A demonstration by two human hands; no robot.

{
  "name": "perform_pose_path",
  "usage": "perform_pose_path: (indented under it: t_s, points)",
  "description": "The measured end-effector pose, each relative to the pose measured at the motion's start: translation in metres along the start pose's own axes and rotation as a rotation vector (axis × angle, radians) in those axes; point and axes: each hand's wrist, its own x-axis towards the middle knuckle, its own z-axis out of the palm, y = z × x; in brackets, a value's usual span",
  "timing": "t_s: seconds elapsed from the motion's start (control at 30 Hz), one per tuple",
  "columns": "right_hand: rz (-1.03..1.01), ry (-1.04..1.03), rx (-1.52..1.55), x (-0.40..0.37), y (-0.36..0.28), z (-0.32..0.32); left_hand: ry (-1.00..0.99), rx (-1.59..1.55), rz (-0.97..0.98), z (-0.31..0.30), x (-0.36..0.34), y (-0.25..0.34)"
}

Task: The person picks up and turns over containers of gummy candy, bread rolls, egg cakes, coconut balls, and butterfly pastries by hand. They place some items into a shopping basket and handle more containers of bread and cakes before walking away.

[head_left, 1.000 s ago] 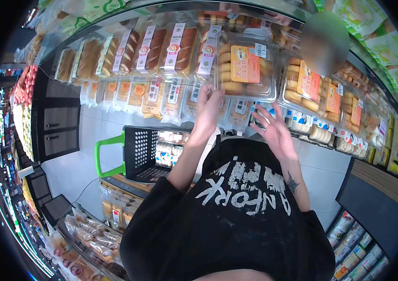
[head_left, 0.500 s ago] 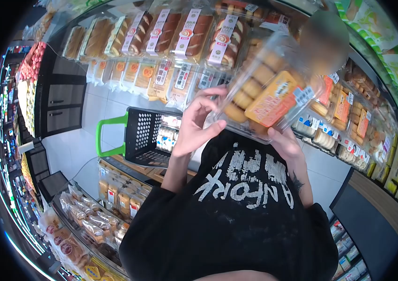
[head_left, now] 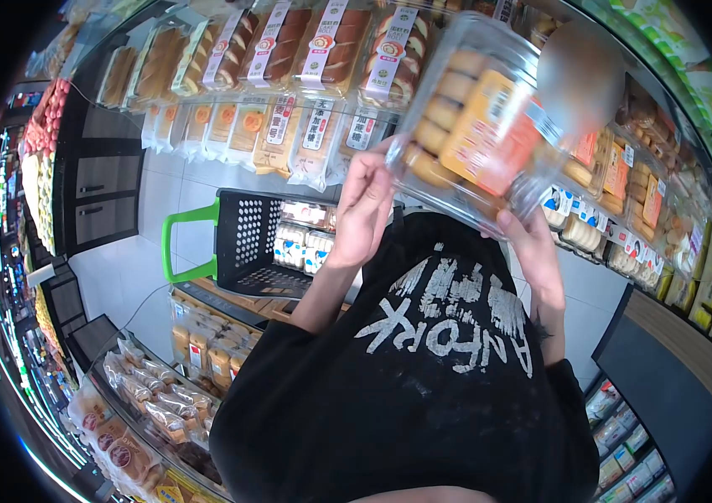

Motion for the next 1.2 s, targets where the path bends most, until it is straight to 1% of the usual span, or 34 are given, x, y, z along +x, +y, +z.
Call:
perform_pose_path:
  t_s: [0.07, 0.1, 0.2, 0.23, 0.33, 0.37, 0.43, 0.47, 0.53, 0.57, 0.63, 0.73, 0.8, 0.9, 0.93, 1.0, 1.03, 1.1, 1.13, 1.17, 1.2]
  points:
    - [-0.096, -0.015, -0.079, 0.006, -0.002, 0.01, 0.248, -0.172, -0.075, 0.002, -0.011, -0.008]
    - [-0.086, 0.012, -0.093, 0.011, 0.002, 0.012, 0.263, -0.136, -0.057, 0.002, -0.013, -0.01]
    - [-0.146, 0.007, -0.05, 0.025, 0.017, 0.021, 0.375, -0.103, -0.112, -0.004, -0.01, -0.016]
    - [-0.132, -0.038, -0.066, 0.027, 0.024, 0.018, 0.36, -0.083, -0.104, -0.008, -0.006, -0.019]
    - [-0.165, -0.024, -0.012, 0.034, 0.033, 0.018, 0.308, -0.04, -0.103, -0.018, 0.012, -0.024]
    - [-0.135, -0.034, 0.033, 0.036, 0.034, 0.013, 0.284, -0.034, -0.118, -0.018, 0.019, -0.023]
    - [-0.152, 0.0, 0.069, 0.036, 0.033, 0.011, 0.25, 0.003, -0.133, -0.025, 0.031, -0.03]
    - [-0.159, 0.017, 0.087, 0.037, 0.033, 0.011, 0.242, 0.086, -0.145, -0.028, 0.037, -0.035]
    - [-0.225, 0.046, 0.06, 0.043, 0.039, 0.004, 0.225, 0.253, -0.17, -0.028, 0.048, -0.046]
    - [-0.256, 0.061, 0.046, 0.046, 0.041, 0.0, 0.24, 0.287, -0.161, -0.026, 0.053, -0.05]
    - [-0.236, 0.059, 0.002, 0.045, 0.04, -0.003, 0.272, 0.355, -0.143, -0.022, 0.064, -0.055]
    - [-0.228, 0.082, -0.038, 0.047, 0.045, -0.006, 0.209, 0.344, -0.16, -0.021, 0.075, -0.056]
    - [-0.204, 0.113, -0.026, 0.049, 0.049, -0.007, 0.194, 0.409, -0.135, -0.025, 0.076, -0.064]
    - [-0.272, 0.123, -0.1, 0.055, 0.054, -0.011, 0.178, 0.467, -0.115, -0.029, 0.074, -0.071]
    - [-0.258, 0.127, -0.1, 0.056, 0.055, -0.011, 0.172, 0.48, -0.11, -0.029, 0.073, -0.071]
    - [-0.231, 0.136, -0.101, 0.055, 0.056, -0.012, 0.267, 0.517, -0.011, -0.023, 0.069, -0.07]
    - [-0.256, 0.203, -0.143, 0.053, 0.057, -0.009, 0.313, 0.535, 0.039, -0.018, 0.066, -0.066]
    - [-0.31, 0.339, -0.229, 0.046, 0.062, -0.003, 0.281, 0.592, 0.271, 0.008, 0.054, -0.036]
    - [-0.272, 0.321, -0.246, 0.041, 0.065, -0.004, 0.259, 0.616, 0.385, 0.025, 0.047, -0.015]
    - [-0.229, 0.304, -0.266, 0.035, 0.069, -0.007, 0.023, 0.216, 0.349, 0.039, 0.036, 0.008]
    - [-0.181, 0.284, -0.288, 0.028, 0.073, -0.01, -0.283, -0.094, 0.276, 0.058, 0.021, 0.039]
